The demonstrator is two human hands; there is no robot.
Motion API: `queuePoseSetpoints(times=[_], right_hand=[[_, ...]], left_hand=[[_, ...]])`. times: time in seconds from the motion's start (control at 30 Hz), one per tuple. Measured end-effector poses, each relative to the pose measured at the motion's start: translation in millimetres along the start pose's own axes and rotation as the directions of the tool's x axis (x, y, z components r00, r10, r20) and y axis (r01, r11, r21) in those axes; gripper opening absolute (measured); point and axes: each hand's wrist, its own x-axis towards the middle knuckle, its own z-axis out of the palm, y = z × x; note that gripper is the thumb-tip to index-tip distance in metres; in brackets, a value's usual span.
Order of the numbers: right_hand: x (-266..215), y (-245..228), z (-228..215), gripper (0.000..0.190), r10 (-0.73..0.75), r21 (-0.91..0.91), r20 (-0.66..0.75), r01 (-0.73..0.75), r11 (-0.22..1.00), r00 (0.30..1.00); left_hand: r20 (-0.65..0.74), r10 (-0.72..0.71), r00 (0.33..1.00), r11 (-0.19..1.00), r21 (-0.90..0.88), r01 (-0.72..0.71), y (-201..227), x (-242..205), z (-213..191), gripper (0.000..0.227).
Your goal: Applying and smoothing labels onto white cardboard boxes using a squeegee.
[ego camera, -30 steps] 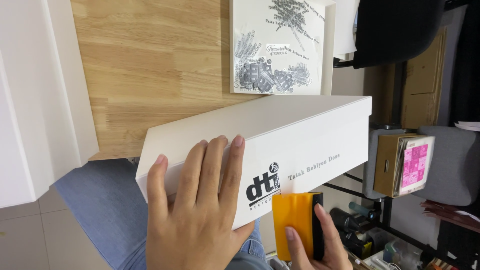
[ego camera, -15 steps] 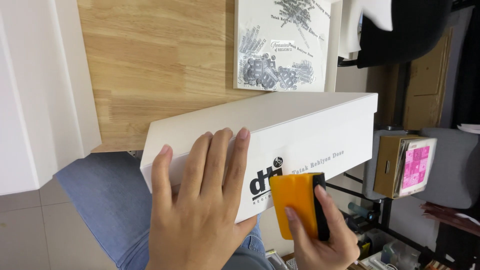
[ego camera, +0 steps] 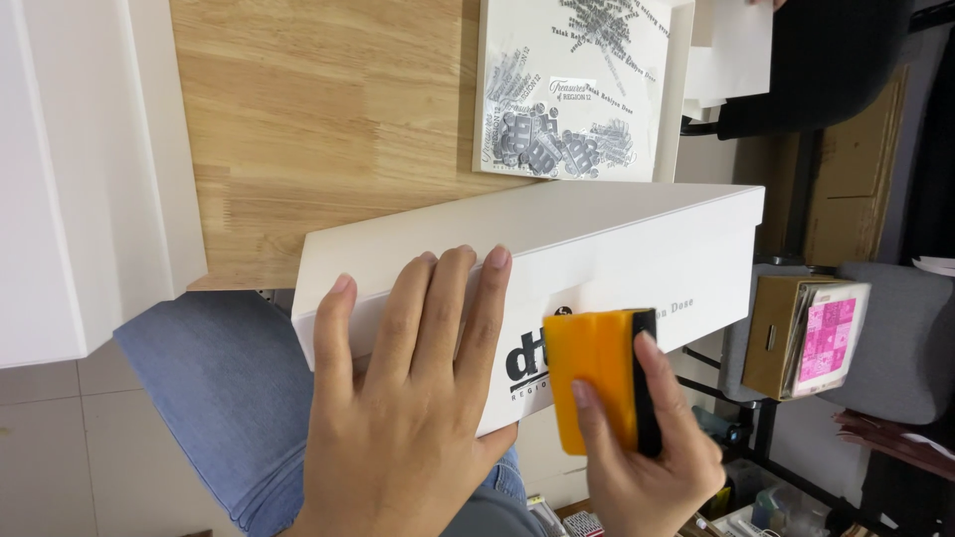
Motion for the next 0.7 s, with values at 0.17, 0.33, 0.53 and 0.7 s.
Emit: queuePoseSetpoints(times=[0.17,0.33,0.53,0.7], right_hand=[[9.4,-6.1,-0.2,0.053,0.033,0.034,-0.013,-0.032,0.999,0.999],[11.1,-1.5,1.0,0.053,0.016,0.057,-0.033,-0.015,0.998,0.999],[9.1,-1.4,0.8,0.053,0.017,0.107,0.006,-0.018,0.994,1.000],[10.4,-1.5,1.9,0.055,0.037,0.065,-0.028,-0.035,0.997,0.999]], left_hand=[[-0.008,0.002,1.000,1.000,0.006,-0.002,-0.3,1.8,-0.5,0.115],[-0.003,-0.005,1.000,1.000,-0.001,0.005,0.1,1.7,-0.7,0.122],[0.006,-0.005,1.000,1.000,-0.026,0.005,0.5,1.4,-1.0,0.122],[0.005,-0.003,1.000,0.999,-0.034,0.003,0.1,2.4,-1.8,0.122]])
